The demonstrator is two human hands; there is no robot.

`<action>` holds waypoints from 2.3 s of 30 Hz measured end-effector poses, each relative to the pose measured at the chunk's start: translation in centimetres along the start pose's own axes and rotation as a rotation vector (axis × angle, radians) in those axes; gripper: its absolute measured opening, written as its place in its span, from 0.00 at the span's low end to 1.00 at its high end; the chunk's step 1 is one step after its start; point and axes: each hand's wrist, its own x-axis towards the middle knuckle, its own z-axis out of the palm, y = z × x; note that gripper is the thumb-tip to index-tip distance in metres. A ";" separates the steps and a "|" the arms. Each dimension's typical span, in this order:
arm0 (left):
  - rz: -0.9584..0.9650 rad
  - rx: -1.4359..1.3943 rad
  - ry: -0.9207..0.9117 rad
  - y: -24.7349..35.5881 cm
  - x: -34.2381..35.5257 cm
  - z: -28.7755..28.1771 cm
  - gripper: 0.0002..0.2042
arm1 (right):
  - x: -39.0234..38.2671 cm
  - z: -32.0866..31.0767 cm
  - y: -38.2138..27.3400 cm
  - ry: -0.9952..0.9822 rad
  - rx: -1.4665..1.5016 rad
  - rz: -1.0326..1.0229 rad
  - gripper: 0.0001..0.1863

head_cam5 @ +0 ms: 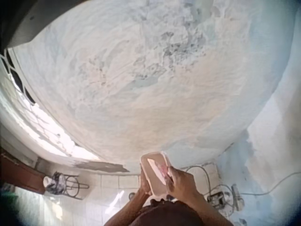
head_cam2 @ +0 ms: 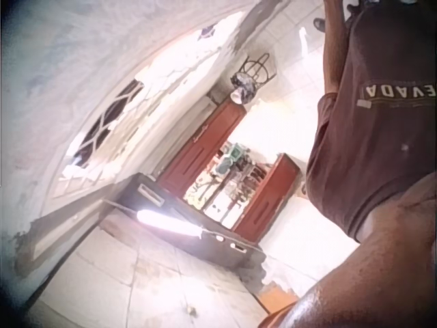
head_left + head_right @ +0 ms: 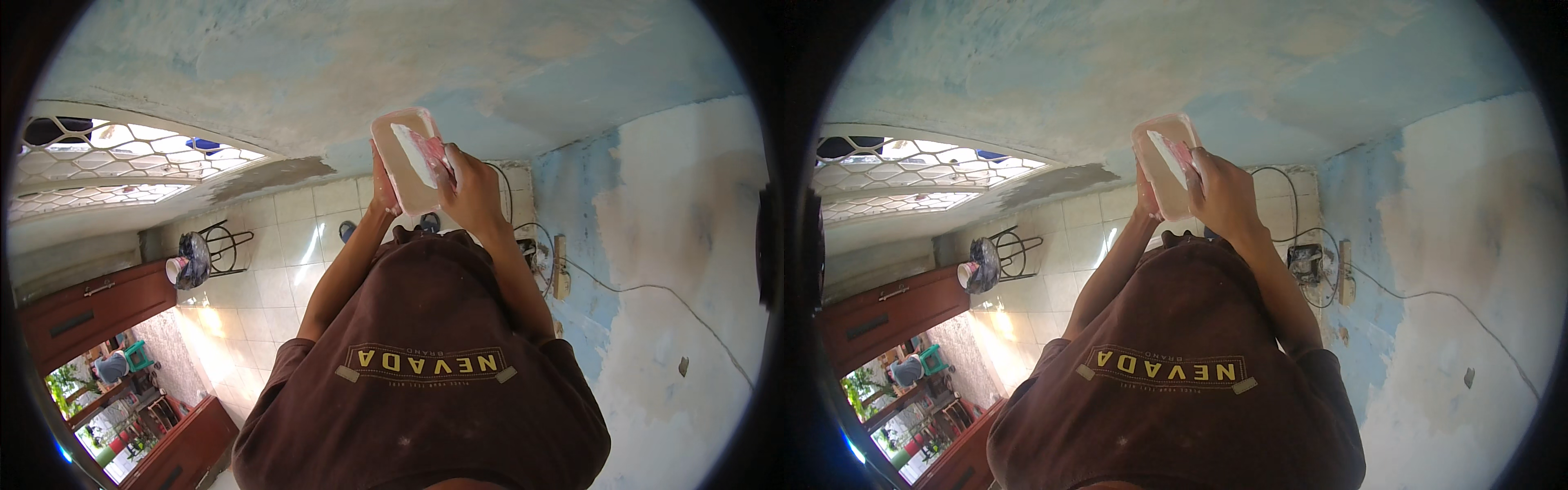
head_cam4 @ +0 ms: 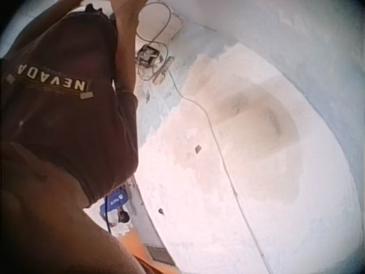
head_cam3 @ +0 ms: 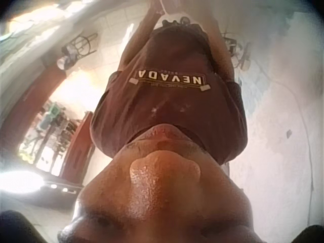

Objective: The person applies plaster or wall putty to a ceiling and upper wall area using a plastic spreader while holding a container of the material.

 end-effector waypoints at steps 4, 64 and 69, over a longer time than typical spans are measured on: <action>0.009 -0.004 -0.026 0.0 0.5 1.1 0.37 | -0.6 -0.5 0.7 0.090 -0.030 -0.072 0.08; 0.286 0.176 0.170 4.2 -4.9 -5.3 0.29 | 4.6 11.5 23.9 0.330 1.605 1.213 0.08; 0.371 0.189 0.128 3.8 -5.6 -4.7 0.29 | 12.4 -2.2 17.9 0.109 1.741 0.744 0.14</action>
